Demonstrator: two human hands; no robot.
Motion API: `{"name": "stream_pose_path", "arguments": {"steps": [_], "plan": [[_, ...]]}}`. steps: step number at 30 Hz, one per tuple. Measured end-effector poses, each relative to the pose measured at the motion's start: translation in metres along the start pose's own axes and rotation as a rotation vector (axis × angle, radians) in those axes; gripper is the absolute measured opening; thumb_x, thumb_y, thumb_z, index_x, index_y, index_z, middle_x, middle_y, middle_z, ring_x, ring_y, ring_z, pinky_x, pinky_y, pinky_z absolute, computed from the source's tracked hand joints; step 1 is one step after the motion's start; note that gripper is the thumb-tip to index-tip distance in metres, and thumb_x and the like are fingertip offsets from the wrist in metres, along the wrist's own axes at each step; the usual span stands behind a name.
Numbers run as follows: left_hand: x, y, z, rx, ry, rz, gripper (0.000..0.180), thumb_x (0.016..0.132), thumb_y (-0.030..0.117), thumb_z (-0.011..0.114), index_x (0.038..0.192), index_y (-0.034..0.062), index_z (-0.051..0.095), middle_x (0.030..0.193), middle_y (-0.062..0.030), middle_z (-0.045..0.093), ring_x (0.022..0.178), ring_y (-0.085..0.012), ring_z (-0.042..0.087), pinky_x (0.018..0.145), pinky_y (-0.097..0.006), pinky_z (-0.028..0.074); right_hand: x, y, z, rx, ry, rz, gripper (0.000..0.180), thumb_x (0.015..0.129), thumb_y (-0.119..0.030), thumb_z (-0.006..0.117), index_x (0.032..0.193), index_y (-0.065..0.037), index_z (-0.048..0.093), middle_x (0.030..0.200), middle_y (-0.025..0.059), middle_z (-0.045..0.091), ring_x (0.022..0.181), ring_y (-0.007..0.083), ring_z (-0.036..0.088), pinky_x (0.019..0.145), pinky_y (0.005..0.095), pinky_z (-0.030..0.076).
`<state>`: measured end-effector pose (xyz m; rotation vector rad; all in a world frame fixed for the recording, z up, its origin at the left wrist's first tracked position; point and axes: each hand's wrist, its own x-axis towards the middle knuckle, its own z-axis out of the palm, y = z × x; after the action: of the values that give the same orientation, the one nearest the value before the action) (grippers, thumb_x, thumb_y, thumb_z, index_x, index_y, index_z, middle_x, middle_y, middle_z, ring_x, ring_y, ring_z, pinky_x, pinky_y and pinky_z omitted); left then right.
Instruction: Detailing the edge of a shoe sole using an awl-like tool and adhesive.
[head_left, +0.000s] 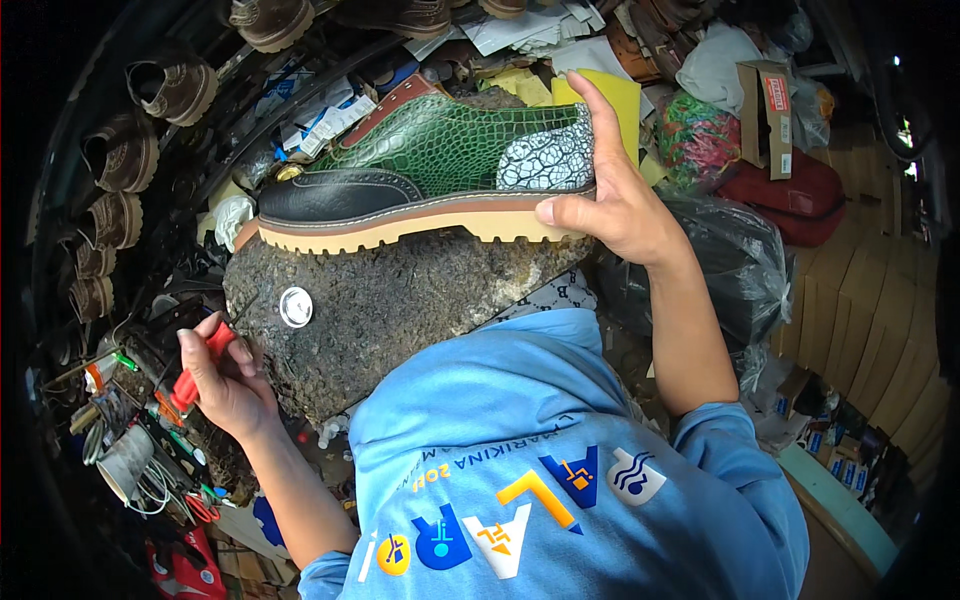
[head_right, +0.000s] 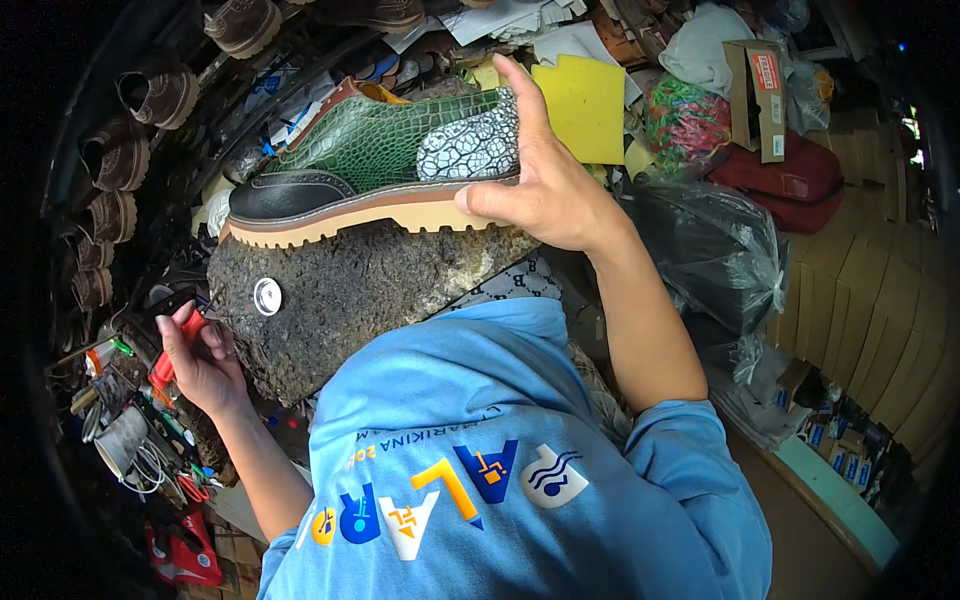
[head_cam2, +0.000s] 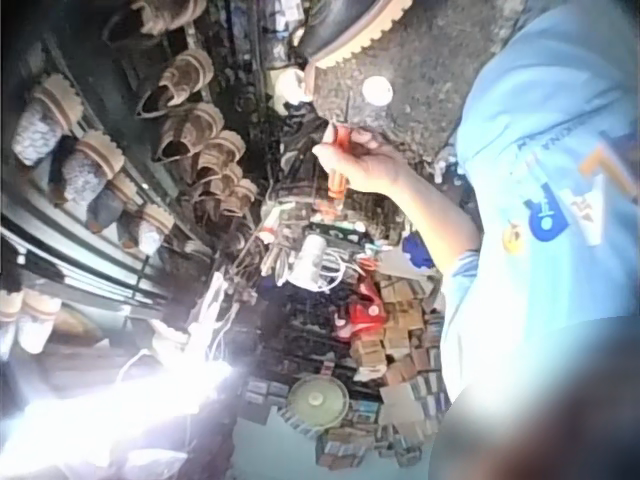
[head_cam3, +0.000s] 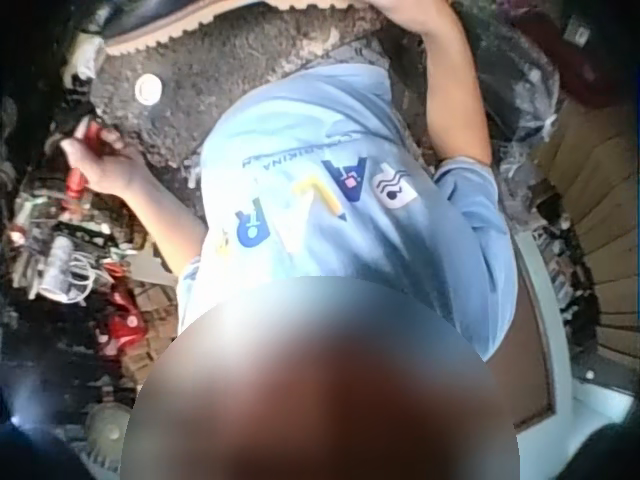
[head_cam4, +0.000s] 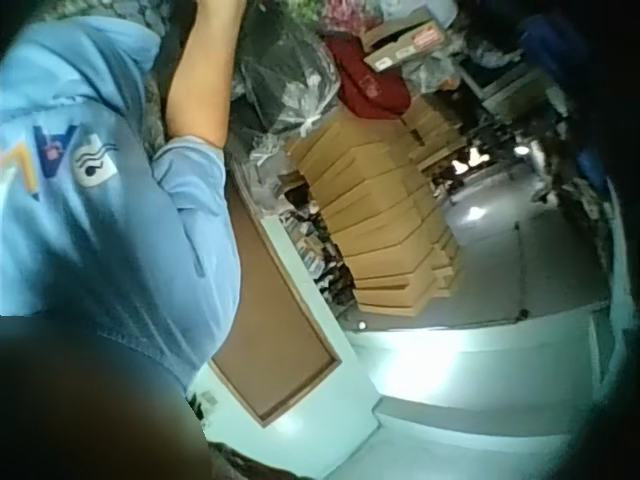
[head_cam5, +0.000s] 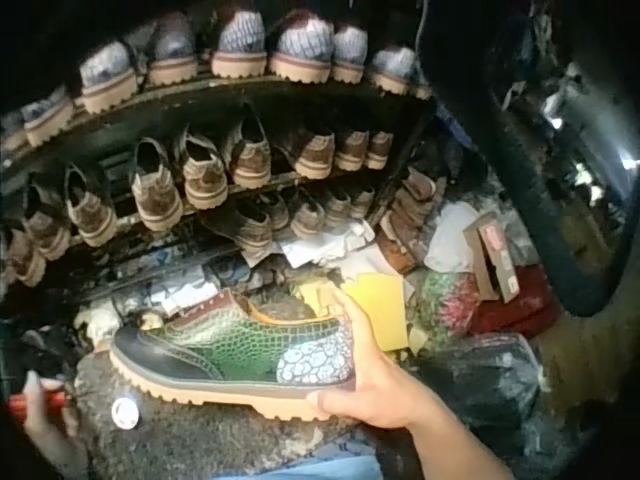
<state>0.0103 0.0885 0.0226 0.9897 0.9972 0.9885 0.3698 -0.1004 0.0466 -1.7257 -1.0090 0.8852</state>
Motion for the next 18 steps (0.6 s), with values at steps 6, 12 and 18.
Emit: {"name": "stream_pose_path", "arguments": {"steps": [6,12,18], "plan": [[-0.014,-0.023,-0.018,0.309,0.131,0.030,0.025,0.090,0.019,0.068,0.104,-0.0021,0.065,0.079,-0.0053,0.065,0.061,-0.0085,0.058,0.054,-0.019,0.042,0.002,-0.003,0.017,0.045,0.164,0.081,0.101,0.067,-0.019,0.074,0.151,-0.002,0.019,0.137,0.0224,0.043,0.127,0.0294,0.044,0.109,0.0374,0.033],[-0.021,-0.034,-0.017,0.396,0.090,0.061,0.022,0.088,0.013,0.070,0.102,-0.0037,0.067,0.082,-0.0072,0.068,0.066,-0.0104,0.061,0.059,-0.022,0.046,0.000,-0.010,0.026,0.075,0.220,0.049,0.095,0.066,-0.015,0.072,0.148,-0.002,0.025,0.129,0.0163,0.048,0.115,0.0238,0.049,0.103,0.0338,0.037],[-0.022,-0.040,-0.017,0.436,0.073,0.069,0.017,0.087,0.012,0.070,0.096,-0.0020,0.068,0.076,-0.0056,0.067,0.062,-0.0097,0.060,0.058,-0.021,0.044,-0.003,-0.007,0.026,0.131,0.229,0.073,0.097,0.067,-0.021,0.074,0.149,-0.004,0.026,0.129,0.0174,0.048,0.116,0.0250,0.052,0.103,0.0342,0.039]]}}
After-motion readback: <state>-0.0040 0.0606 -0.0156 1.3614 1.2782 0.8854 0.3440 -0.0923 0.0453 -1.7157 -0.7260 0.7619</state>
